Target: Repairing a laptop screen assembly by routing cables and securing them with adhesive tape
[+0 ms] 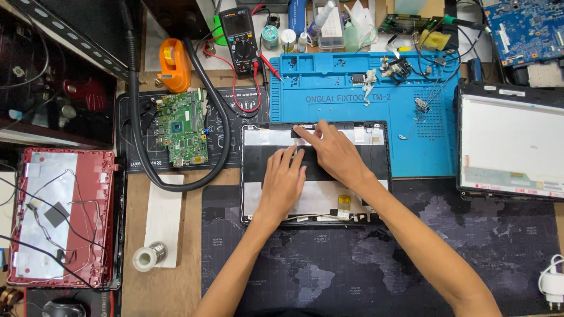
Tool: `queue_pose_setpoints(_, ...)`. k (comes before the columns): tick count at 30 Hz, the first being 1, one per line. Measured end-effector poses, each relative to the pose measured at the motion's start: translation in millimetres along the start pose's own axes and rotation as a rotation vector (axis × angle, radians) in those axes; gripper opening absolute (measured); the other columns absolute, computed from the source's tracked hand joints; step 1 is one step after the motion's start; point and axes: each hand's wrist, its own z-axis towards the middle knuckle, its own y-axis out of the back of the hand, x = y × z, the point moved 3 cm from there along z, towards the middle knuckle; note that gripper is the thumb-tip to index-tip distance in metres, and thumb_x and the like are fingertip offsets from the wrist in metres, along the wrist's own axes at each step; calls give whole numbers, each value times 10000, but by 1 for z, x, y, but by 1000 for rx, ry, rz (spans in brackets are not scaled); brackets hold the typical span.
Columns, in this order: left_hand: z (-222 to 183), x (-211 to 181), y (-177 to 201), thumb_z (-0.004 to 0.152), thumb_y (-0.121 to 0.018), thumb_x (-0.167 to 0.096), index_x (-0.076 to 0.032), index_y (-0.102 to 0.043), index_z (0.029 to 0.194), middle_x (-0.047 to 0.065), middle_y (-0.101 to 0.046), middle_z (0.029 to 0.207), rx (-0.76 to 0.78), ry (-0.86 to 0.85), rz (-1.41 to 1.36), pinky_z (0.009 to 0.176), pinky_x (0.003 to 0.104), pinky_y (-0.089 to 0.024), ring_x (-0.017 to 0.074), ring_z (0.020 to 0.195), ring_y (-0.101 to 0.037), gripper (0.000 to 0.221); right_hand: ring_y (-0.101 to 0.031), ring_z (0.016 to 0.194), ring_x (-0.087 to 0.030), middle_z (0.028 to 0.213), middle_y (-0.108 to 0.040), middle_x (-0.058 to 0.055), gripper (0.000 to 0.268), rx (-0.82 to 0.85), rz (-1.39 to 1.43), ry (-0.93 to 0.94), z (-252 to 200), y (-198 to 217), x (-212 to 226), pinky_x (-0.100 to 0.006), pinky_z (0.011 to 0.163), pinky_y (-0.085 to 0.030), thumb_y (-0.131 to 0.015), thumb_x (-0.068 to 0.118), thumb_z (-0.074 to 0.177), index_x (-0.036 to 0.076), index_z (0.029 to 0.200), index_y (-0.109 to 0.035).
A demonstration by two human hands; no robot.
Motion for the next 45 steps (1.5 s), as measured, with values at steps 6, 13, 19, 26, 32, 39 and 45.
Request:
queue_pose_setpoints(6, 4, -5, 2, 982, -624, -232, -14, -628, 1295, 198, -607, 1263, -2, -12, 72, 995, 421, -431, 327, 1178, -549, 381, -612, 809, -271, 1008, -445, -56, 511, 4, 10, 28, -2, 7, 0, -406, 707, -538, -395, 36, 1022, 249, 1466, -532)
queue_pose_setpoints(13, 3, -6, 8, 965, -635, -215, 1, -618, 1310, 208, -607, 1270, 10, -47, 123, 990, 414, -424, 325, 1170, -551, 408, -581, 856, -224, 1031, -455, -36, 471, -28, -90, 89, -7, -1, 1, -366, 695, -527, -360, 72, 1065, 240, 1467, -538)
queue_pose_setpoints(19, 2, -2, 4, 951, -648, -235, -1, -622, 1310, 208, -615, 1270, 9, -70, 125, 991, 412, -424, 322, 1168, -556, 429, -597, 891, -227, 1046, -464, -29, 446, -26, -90, 128, -7, 0, 0, -361, 688, -550, -379, 86, 1053, 204, 1441, -563)
queue_pose_setpoints(26, 5, 2, 8, 958, -642, -214, -14, -635, 1318, 210, -634, 1265, 71, -63, 50, 983, 408, -427, 311, 1143, -579, 411, -639, 861, -242, 1046, -473, -40, 425, -26, -57, 145, -3, 9, 2, -366, 655, -565, -412, 62, 1058, 225, 1394, -613)
queue_pose_setpoints(32, 20, 23, 54, 1016, -547, -113, -43, -691, 1264, 182, -687, 1238, 164, 108, -448, 975, 380, -462, 298, 1147, -624, 295, -658, 917, -280, 1065, -462, -45, 444, 14, -3, 131, -2, 8, 0, -397, 677, -571, -427, 58, 1053, 235, 1419, -607)
queue_pose_setpoints(39, -4, 60, 65, 1036, -588, -168, -135, -730, 1157, 30, -685, 1027, 30, 304, -391, 952, 352, -473, 206, 1027, -627, 190, -628, 936, -186, 1101, -519, -9, 402, -55, 62, 79, -16, 5, 8, -329, 750, -521, -546, 126, 1014, 269, 1377, -645)
queue_pose_setpoints(45, -13, 54, 45, 947, -710, -324, -156, -646, 796, -16, -525, 759, 23, 310, -166, 809, 348, -413, 192, 833, -541, 236, -596, 938, -135, 1053, -554, 43, 212, -211, 176, 37, -28, -2, 15, -283, 807, -466, -677, 257, 1001, 222, 1206, -718)
